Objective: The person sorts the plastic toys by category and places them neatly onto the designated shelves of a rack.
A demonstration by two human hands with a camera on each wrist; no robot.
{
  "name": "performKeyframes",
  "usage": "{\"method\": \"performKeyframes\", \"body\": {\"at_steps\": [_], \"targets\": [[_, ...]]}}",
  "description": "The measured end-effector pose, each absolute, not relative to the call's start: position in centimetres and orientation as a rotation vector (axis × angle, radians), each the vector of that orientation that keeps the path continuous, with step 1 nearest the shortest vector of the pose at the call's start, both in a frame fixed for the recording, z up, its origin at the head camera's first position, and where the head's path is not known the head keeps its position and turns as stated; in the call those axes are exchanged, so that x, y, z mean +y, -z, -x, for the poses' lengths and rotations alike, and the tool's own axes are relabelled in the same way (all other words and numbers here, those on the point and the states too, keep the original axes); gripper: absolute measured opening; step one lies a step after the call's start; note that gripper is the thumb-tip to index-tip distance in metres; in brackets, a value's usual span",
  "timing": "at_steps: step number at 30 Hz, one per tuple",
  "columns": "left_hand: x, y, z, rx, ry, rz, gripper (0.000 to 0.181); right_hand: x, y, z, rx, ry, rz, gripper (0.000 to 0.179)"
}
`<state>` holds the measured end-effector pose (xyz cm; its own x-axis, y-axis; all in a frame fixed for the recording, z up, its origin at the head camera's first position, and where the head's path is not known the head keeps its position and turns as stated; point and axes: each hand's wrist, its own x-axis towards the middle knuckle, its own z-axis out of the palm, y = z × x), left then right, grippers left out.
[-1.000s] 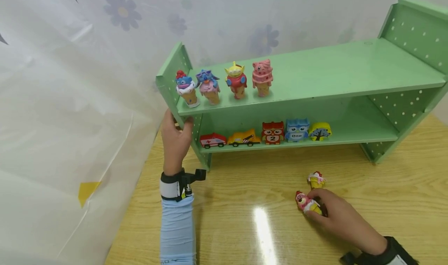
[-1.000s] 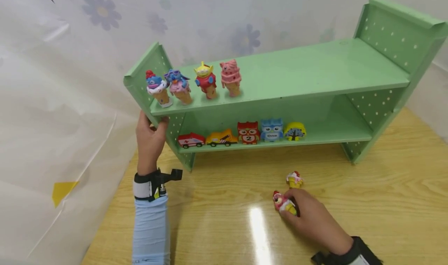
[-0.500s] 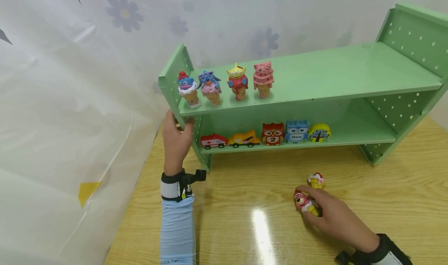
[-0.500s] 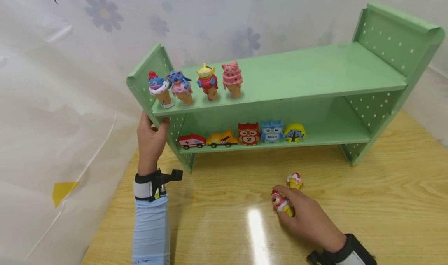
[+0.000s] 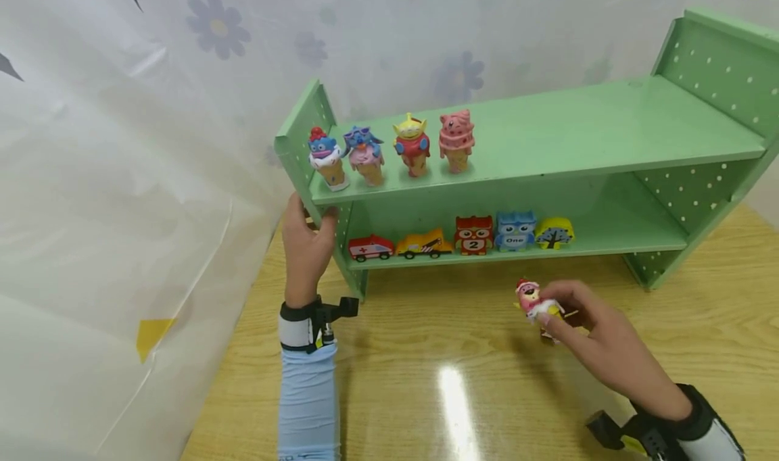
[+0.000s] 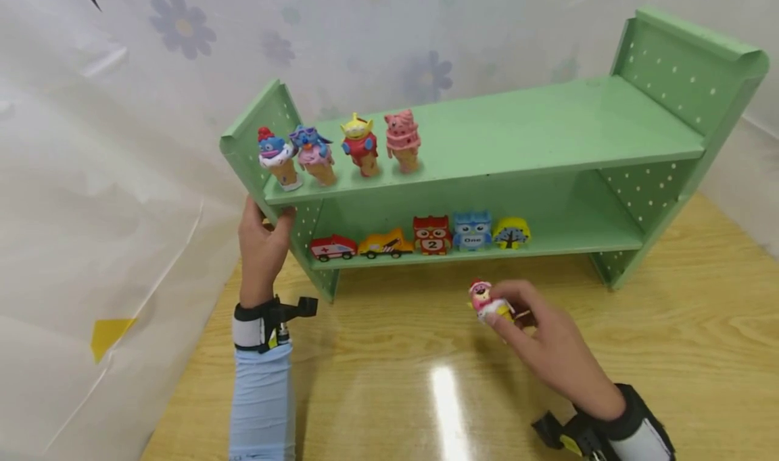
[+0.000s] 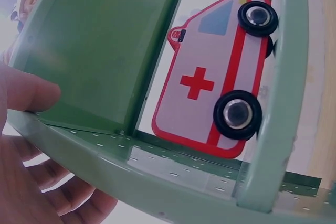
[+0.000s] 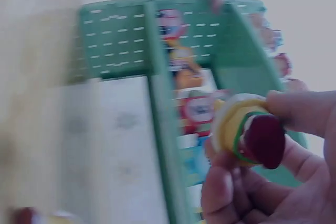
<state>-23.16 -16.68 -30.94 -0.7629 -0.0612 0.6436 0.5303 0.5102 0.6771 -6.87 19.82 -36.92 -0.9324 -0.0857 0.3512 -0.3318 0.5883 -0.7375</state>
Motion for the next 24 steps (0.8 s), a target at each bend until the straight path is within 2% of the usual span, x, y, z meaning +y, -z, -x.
{"method": "performKeyframes", "body": {"at_steps": [6, 10, 16, 24], "targets": [[-16.6, 30.9, 23.2, -2.136, 1.254, 0.384, 0.043, 20.1, 32.6, 7.3, -2.241, -1.382, -0.493, 0.038], [-16.6, 31.0, 23.1, -2.138, 1.264, 0.380, 0.043, 20.4, 30.0, 8.3, -2.053, -1.432, -0.616, 0.038], [-16.6, 31.0, 23.1, -2.146, 1.264, 0.368, 0.044, 20.1, 26.3, 10.3, -1.929, -1.436, -0.577, 0.038], [-16.6, 31.0, 23.3, -2.133, 1.252, 0.370, 0.042, 19.4, 22.9, 13.8, -2.039, -1.320, -0.475, 0.069]]}}
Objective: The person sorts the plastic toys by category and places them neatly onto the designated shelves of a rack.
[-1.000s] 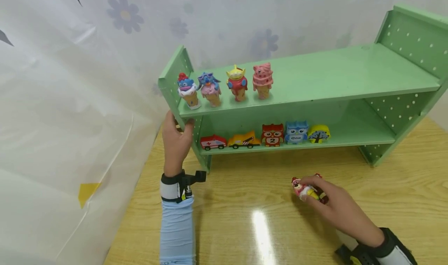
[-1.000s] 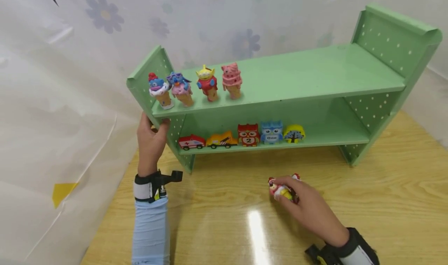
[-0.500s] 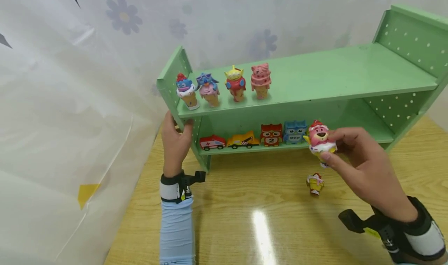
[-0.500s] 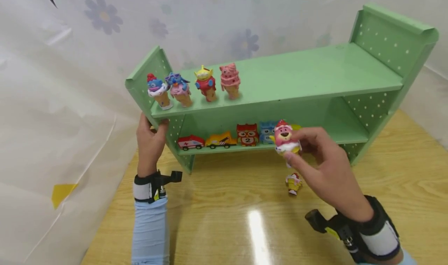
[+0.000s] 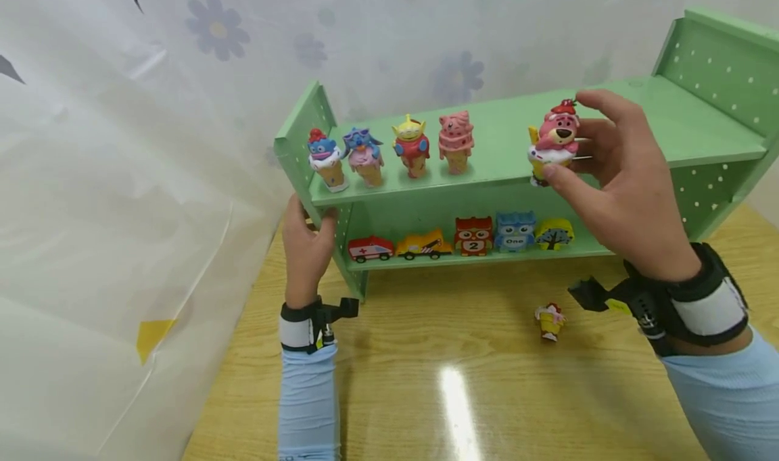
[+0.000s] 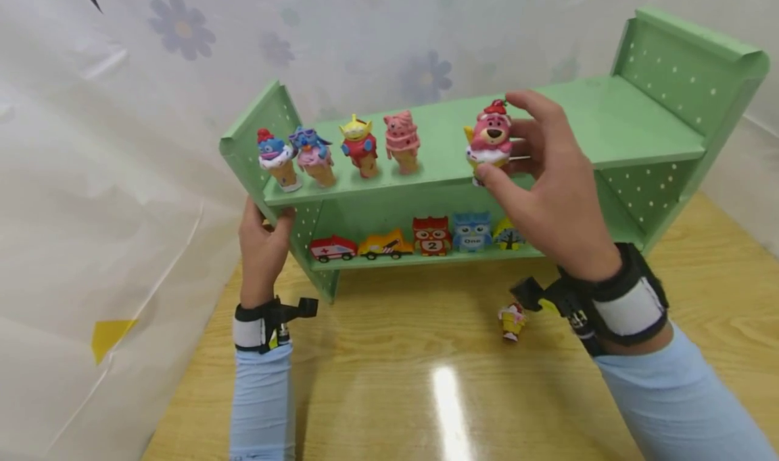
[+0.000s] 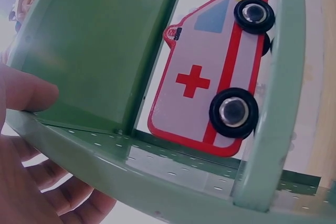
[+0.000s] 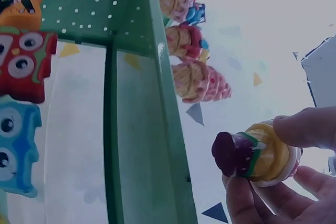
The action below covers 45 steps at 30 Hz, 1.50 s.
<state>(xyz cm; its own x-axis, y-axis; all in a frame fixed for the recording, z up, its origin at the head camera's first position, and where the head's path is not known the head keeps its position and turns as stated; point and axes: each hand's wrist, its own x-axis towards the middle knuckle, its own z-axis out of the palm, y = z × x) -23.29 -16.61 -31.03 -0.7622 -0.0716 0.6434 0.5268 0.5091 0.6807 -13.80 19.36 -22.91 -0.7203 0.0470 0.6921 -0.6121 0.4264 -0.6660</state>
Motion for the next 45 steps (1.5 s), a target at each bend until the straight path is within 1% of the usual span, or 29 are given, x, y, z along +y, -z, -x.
{"method": "performKeyframes", "body": {"at_steps": [2, 9, 16, 23, 39, 45], "targets": [[-16.6, 31.1, 23.3, -2.132, 1.257, 0.372, 0.042, 19.1, 22.4, 14.6, -2.092, -1.247, -0.453, 0.071], [-16.7, 31.1, 23.3, -2.121, 1.251, 0.383, 0.043, 18.4, 21.5, 17.1, -2.196, -1.122, -0.457, 0.071], [-16.6, 31.1, 23.3, -2.135, 1.230, 0.381, 0.044, 18.3, 21.7, 18.2, -2.280, -1.106, -0.435, 0.072], [-16.5, 30.9, 23.3, -2.132, 1.239, 0.391, 0.043, 18.3, 21.9, 18.2, -2.309, -1.081, -0.393, 0.072], [-16.6, 31.0, 23.3, -2.130, 1.252, 0.383, 0.044, 18.2, 21.8, 18.0, -2.332, -1.089, -0.420, 0.075], [-16.6, 31.1, 23.3, -2.136, 1.261, 0.372, 0.044, 19.1, 21.9, 17.0, -2.360, -1.184, -0.357, 0.078]]}}
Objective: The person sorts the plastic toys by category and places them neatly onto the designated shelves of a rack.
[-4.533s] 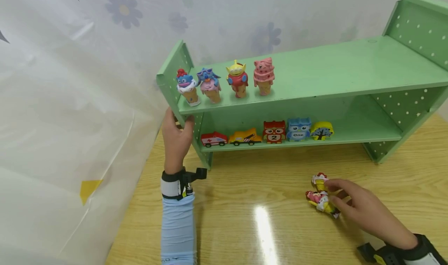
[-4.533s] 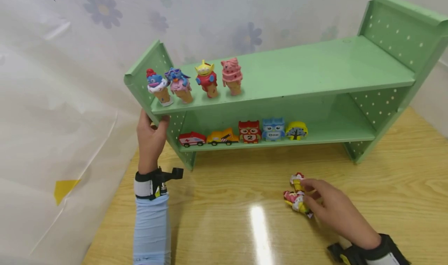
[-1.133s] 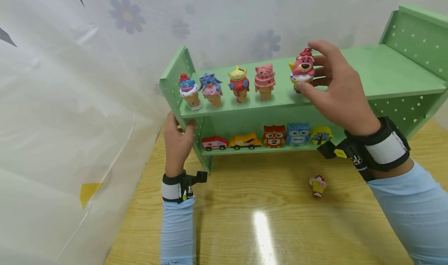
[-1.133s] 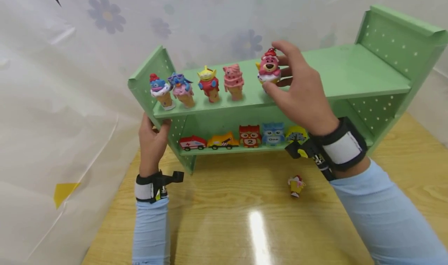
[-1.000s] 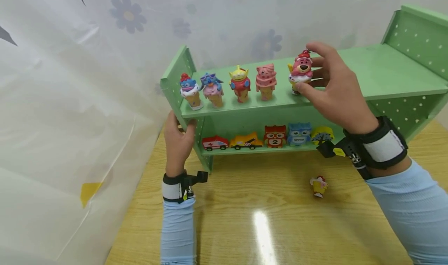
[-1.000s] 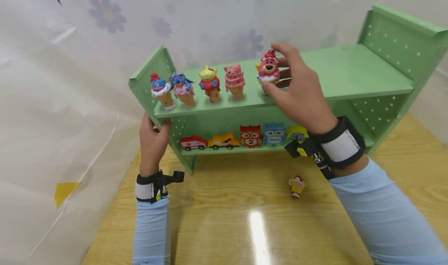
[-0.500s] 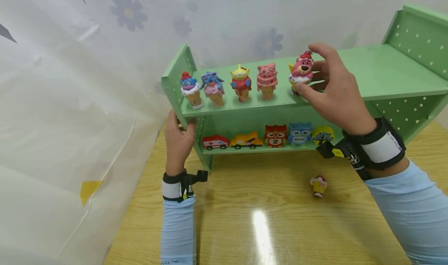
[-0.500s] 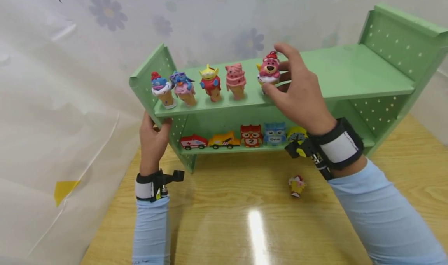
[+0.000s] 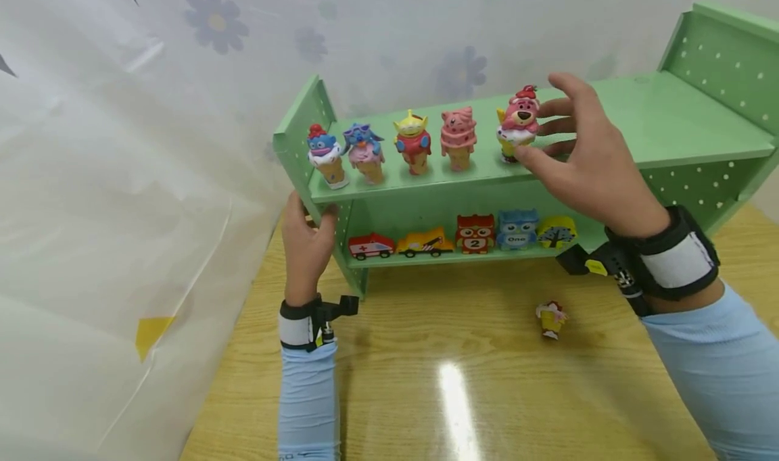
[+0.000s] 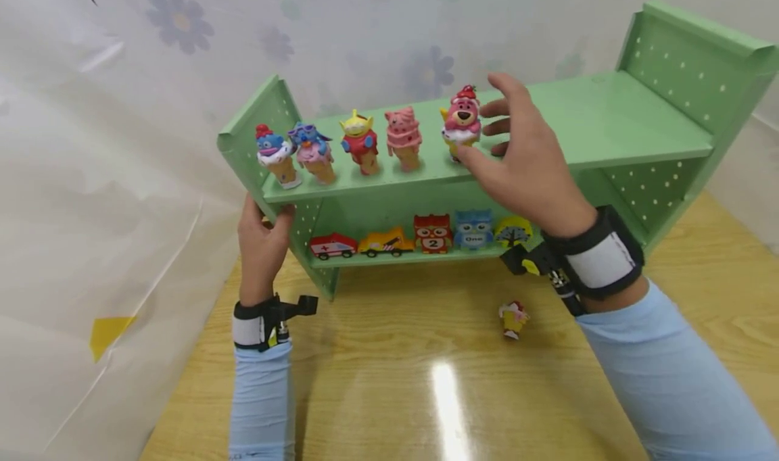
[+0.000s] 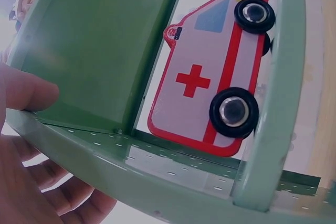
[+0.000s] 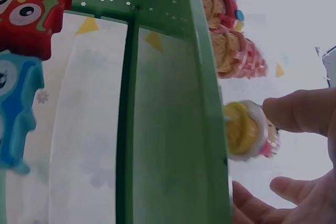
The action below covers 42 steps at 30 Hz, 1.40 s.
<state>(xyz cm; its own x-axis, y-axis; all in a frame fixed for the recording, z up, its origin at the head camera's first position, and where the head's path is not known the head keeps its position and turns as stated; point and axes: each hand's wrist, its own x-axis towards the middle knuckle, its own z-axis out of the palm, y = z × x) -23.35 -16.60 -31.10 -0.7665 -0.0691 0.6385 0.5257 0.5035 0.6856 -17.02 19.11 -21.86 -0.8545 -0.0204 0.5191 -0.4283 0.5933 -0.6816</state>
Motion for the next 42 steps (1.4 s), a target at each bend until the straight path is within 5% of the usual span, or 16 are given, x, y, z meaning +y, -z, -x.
{"method": "performKeyframes", "body": {"at_steps": [18, 30, 42], "targets": [[-16.7, 31.1, 23.1, -2.125, 1.274, 0.377, 0.043, 24.2, 29.4, 7.6, -2.200, -0.816, -0.113, 0.050], [-16.8, 31.1, 23.4, -2.125, 1.251, 0.395, 0.042, 25.1, 36.8, 7.4, -2.551, -0.851, -0.168, 0.029], [-16.7, 31.0, 23.3, -2.141, 1.243, 0.391, 0.043, 25.8, 41.3, 9.4, -2.852, -0.963, -0.234, 0.034]]}}
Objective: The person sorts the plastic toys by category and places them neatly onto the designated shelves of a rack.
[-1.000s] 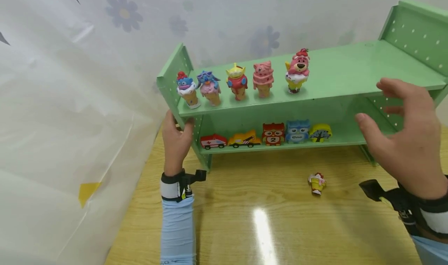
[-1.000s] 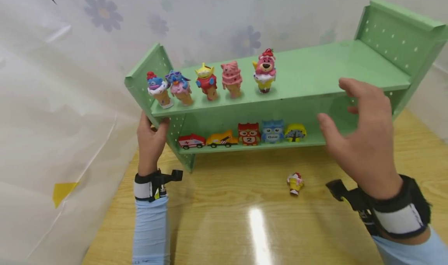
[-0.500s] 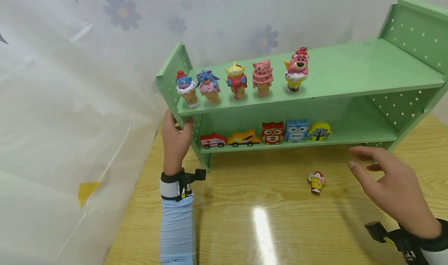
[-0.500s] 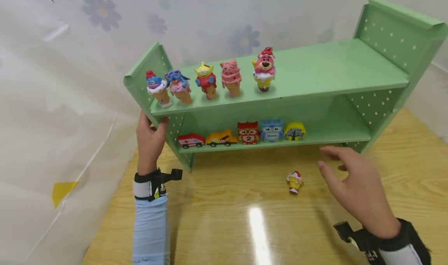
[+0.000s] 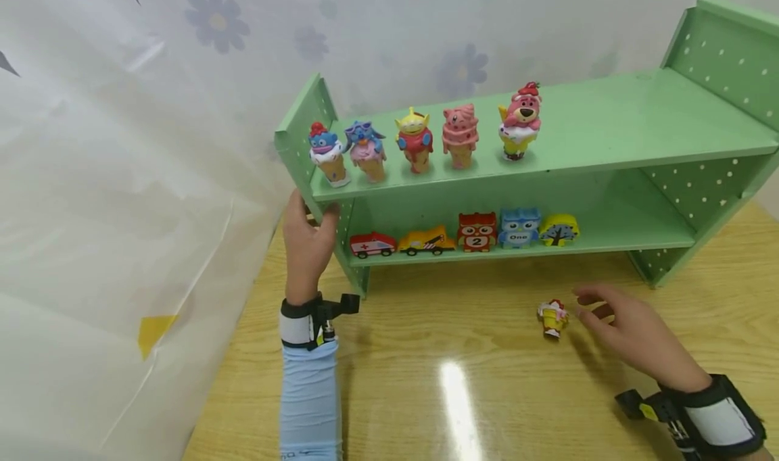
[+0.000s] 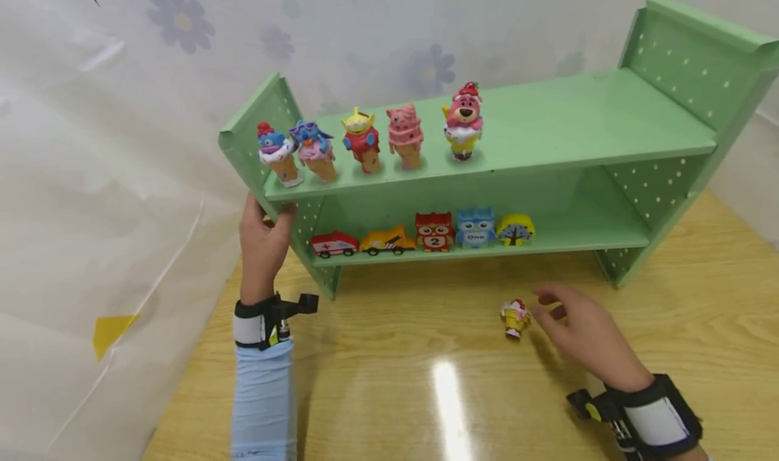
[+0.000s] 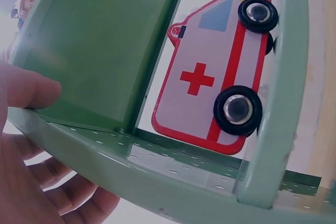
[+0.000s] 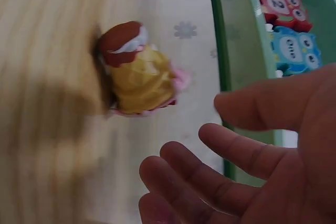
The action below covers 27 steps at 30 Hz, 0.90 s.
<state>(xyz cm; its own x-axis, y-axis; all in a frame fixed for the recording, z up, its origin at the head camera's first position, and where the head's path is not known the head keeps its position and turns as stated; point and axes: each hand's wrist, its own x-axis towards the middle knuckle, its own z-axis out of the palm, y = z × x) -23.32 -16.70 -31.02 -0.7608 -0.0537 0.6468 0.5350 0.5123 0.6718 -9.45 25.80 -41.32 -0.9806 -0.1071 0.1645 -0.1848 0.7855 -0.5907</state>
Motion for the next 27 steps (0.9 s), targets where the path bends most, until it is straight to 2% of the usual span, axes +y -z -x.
{"method": "performKeyframes", "body": {"at_steps": [4, 11, 19, 27], "targets": [[-16.7, 30.9, 23.4, -2.142, 1.242, 0.395, 0.043, 26.1, 42.3, 10.1, -2.919, -1.022, -0.263, 0.039], [-16.7, 30.9, 23.3, -2.145, 1.256, 0.388, 0.043, 25.9, 43.6, 11.0, -2.927, -1.063, -0.486, 0.053], [-16.8, 31.0, 23.3, -2.145, 1.249, 0.395, 0.043, 25.0, 43.7, 11.7, -2.914, -1.054, -0.439, 0.031], [-16.8, 31.1, 23.3, -2.148, 1.257, 0.386, 0.044, 24.4, 43.5, 11.5, -2.966, -1.047, -0.333, 0.033]]}}
